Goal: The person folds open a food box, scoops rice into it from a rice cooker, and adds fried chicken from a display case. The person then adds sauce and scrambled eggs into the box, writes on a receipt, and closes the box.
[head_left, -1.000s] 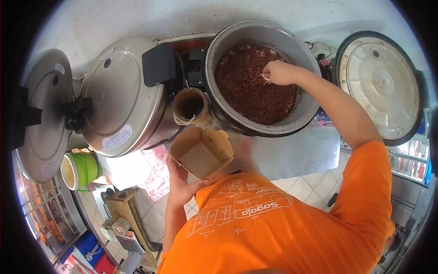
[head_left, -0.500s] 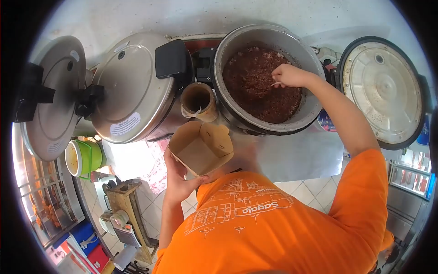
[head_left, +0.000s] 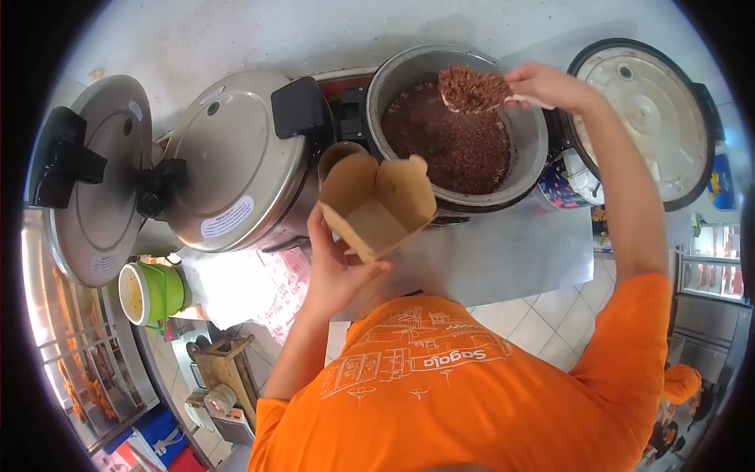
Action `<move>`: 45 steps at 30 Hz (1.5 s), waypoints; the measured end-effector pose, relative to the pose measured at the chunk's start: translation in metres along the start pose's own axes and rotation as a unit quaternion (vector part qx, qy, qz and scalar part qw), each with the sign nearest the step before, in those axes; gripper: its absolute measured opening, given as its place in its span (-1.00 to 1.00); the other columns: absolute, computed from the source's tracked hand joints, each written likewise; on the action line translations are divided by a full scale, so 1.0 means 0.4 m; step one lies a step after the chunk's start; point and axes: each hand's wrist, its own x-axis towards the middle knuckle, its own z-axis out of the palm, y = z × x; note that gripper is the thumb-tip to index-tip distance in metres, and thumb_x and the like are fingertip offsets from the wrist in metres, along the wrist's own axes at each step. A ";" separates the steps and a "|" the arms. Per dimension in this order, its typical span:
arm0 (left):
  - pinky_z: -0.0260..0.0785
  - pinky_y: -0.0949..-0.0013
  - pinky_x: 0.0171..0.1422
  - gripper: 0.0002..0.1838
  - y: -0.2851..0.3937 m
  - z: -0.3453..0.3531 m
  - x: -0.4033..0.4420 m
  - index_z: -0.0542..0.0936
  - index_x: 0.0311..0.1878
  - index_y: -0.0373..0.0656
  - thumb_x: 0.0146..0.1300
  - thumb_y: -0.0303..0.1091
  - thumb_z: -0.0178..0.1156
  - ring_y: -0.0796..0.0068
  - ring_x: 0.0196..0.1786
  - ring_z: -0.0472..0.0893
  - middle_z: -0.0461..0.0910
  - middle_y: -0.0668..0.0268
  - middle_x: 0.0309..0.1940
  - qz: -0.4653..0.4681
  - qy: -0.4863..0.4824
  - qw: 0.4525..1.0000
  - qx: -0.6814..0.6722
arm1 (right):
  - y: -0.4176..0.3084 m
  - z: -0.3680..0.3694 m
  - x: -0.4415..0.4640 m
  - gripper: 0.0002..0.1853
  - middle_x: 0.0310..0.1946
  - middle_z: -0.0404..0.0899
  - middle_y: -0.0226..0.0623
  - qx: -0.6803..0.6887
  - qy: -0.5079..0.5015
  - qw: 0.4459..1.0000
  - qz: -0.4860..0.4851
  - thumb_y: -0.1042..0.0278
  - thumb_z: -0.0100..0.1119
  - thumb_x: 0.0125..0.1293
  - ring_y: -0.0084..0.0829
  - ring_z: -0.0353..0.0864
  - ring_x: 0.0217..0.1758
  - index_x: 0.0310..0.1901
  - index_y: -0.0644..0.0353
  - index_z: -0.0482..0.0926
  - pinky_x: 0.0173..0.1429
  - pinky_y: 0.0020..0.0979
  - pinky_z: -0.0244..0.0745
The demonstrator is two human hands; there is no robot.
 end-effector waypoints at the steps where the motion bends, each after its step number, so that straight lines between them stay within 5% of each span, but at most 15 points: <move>1: 0.59 0.21 0.07 0.20 0.012 0.008 0.018 -0.18 0.44 -0.06 -0.14 -0.59 0.50 0.15 0.27 0.41 0.04 0.13 0.35 0.012 0.001 1.000 0.015 | -0.034 -0.022 -0.027 -0.79 -0.37 0.64 -0.37 -0.002 0.002 1.000 0.005 0.36 0.04 0.32 -0.66 0.49 -0.41 -0.21 0.30 0.60 -0.29 -0.57 0.41; 7: 0.61 0.22 0.06 0.20 0.039 0.041 0.104 -0.20 0.44 -0.02 -0.12 -0.60 0.48 0.19 0.26 0.41 0.04 0.13 0.33 0.068 -0.066 0.991 0.089 | -0.352 -0.036 -0.204 -0.77 -0.38 0.62 -0.40 -0.121 -0.048 0.991 -0.008 0.38 0.02 0.30 -0.64 0.51 -0.39 -0.18 0.31 0.62 -0.29 -0.54 0.42; 9: 0.59 0.18 0.11 0.20 0.022 0.059 0.113 -0.22 0.44 -0.01 -0.10 -0.61 0.47 0.20 0.28 0.39 0.05 0.14 0.33 0.082 -0.090 0.992 -0.040 | -0.433 0.032 -0.242 -0.77 -0.42 0.60 -0.31 -0.243 0.036 0.968 0.045 0.36 0.01 0.33 -0.51 0.58 -0.39 -0.23 0.34 0.61 -0.29 -0.47 0.45; 11: 0.56 0.16 0.14 0.19 0.007 0.076 0.113 -0.23 0.44 -0.01 -0.10 -0.62 0.46 0.19 0.30 0.37 0.05 0.15 0.33 0.102 -0.100 0.989 -0.046 | -0.414 0.130 -0.252 -0.82 -0.43 0.56 -0.20 -0.492 0.112 0.848 -0.165 0.37 0.10 0.24 -0.32 0.61 -0.32 -0.30 0.31 0.60 -0.26 -0.40 0.47; 13: 0.53 0.14 0.18 0.19 -0.011 0.082 0.104 -0.23 0.43 0.00 -0.09 -0.63 0.45 0.19 0.32 0.35 0.05 0.16 0.34 0.119 -0.111 0.985 -0.051 | -0.465 0.250 -0.281 -0.87 -0.42 0.52 -0.17 -0.562 0.135 0.782 -0.233 0.35 0.19 0.09 -0.19 0.56 -0.28 -0.37 0.23 0.57 -0.20 -0.30 0.46; 17: 0.40 0.11 0.29 0.16 -0.044 0.075 0.080 -0.21 0.42 0.02 -0.09 -0.62 0.44 0.21 0.36 0.29 0.03 0.19 0.36 0.149 -0.084 0.985 0.009 | -0.516 0.264 -0.342 -0.89 -0.41 0.52 -0.23 -0.346 0.111 0.862 -0.353 0.40 0.20 0.00 -0.20 0.53 -0.27 -0.40 0.18 0.55 -0.13 -0.24 0.43; 20: 0.11 0.08 0.49 0.18 -0.050 0.064 0.040 -0.19 0.43 0.10 -0.15 -0.59 0.42 0.28 0.47 0.11 0.01 0.24 0.40 0.065 -0.077 0.991 -0.093 | -0.530 0.263 -0.356 -0.93 -0.42 0.51 -0.27 -0.556 0.217 0.773 -0.215 0.43 0.18 0.02 -0.21 0.51 -0.29 -0.42 0.18 0.53 -0.12 -0.23 0.40; 23: 0.13 0.09 0.47 0.20 -0.069 0.045 0.028 -0.20 0.44 0.11 -0.16 -0.56 0.43 0.30 0.45 0.14 0.05 0.24 0.37 0.049 -0.069 0.992 -0.094 | -0.525 0.256 -0.343 -0.94 -0.41 0.51 -0.26 -0.571 0.170 0.765 -0.243 0.45 0.17 0.01 -0.25 0.51 -0.28 -0.42 0.16 0.54 -0.14 -0.28 0.40; 26: 0.15 0.13 0.44 0.21 -0.072 0.019 0.014 -0.20 0.43 0.09 -0.17 -0.48 0.47 0.30 0.42 0.17 0.06 0.23 0.35 0.026 -0.077 0.991 -0.108 | -0.509 0.336 -0.316 -0.94 -0.44 0.51 -0.27 -0.495 0.207 0.788 -0.302 0.44 0.19 0.00 -0.23 0.52 -0.32 -0.43 0.14 0.55 -0.18 -0.28 0.42; 28: 0.16 0.15 0.41 0.21 -0.059 0.000 0.006 -0.19 0.43 0.06 -0.18 -0.41 0.50 0.30 0.38 0.20 0.08 0.22 0.32 0.008 -0.082 0.993 -0.090 | -0.545 0.348 -0.324 -0.96 -0.48 0.56 -0.29 -0.512 0.170 0.810 -0.229 0.45 0.20 -0.01 -0.24 0.57 -0.31 -0.46 0.14 0.59 -0.20 -0.26 0.44; 32: 0.33 0.26 0.16 -0.17 -0.118 -0.095 -0.023 0.23 0.20 -0.17 -0.15 -0.32 0.47 0.35 0.12 0.42 0.39 0.22 0.09 0.090 -0.052 0.982 0.155 | -0.483 0.237 -0.346 -0.89 -0.46 0.61 -0.31 -0.369 0.199 0.871 -0.257 0.45 0.25 0.08 -0.34 0.59 -0.32 -0.34 0.25 0.64 -0.21 -0.34 0.44; 35: 0.41 0.33 -0.01 -0.48 -0.096 -0.126 -0.055 0.56 -0.03 -0.24 -0.16 -0.39 0.42 0.40 -0.06 0.55 0.57 0.26 -0.08 0.080 0.008 0.980 0.183 | -0.420 0.182 -0.313 -0.88 -0.53 0.55 -0.26 -0.240 0.279 0.923 -0.111 0.42 0.18 0.15 -0.38 0.57 -0.39 -0.38 0.29 0.60 -0.23 -0.35 0.42; 38: 0.39 0.32 0.05 -0.45 -0.107 -0.180 -0.101 0.53 0.00 -0.24 -0.15 -0.36 0.44 0.42 -0.02 0.52 0.55 0.28 -0.05 0.011 0.061 0.988 0.143 | -0.347 0.111 -0.165 -0.77 -0.61 0.51 -0.13 -0.396 0.083 0.912 0.060 0.30 0.07 0.21 -0.31 0.56 -0.46 -0.38 0.33 0.57 -0.25 -0.28 0.43; 41: 0.37 0.31 0.12 -0.35 -0.153 -0.258 -0.130 0.47 0.09 -0.25 -0.11 -0.26 0.48 0.42 0.02 0.49 0.53 0.30 -0.02 -0.016 0.091 0.985 0.148 | -0.081 0.130 0.047 -0.73 -0.41 0.62 -0.01 -0.437 0.090 0.895 0.018 0.20 0.11 0.26 -0.04 0.63 -0.27 -0.27 0.27 0.61 -0.16 -0.10 0.48; 45: 0.37 0.31 0.11 -0.26 -0.114 -0.237 -0.119 0.45 0.11 -0.29 -0.09 -0.12 0.54 0.42 0.02 0.50 0.52 0.29 0.00 0.010 0.129 0.990 0.056 | 0.081 0.162 0.180 -0.73 -0.36 0.63 -0.03 -0.374 0.112 0.920 0.028 0.15 0.12 0.31 0.00 0.62 -0.21 -0.23 0.21 0.61 -0.11 -0.09 0.48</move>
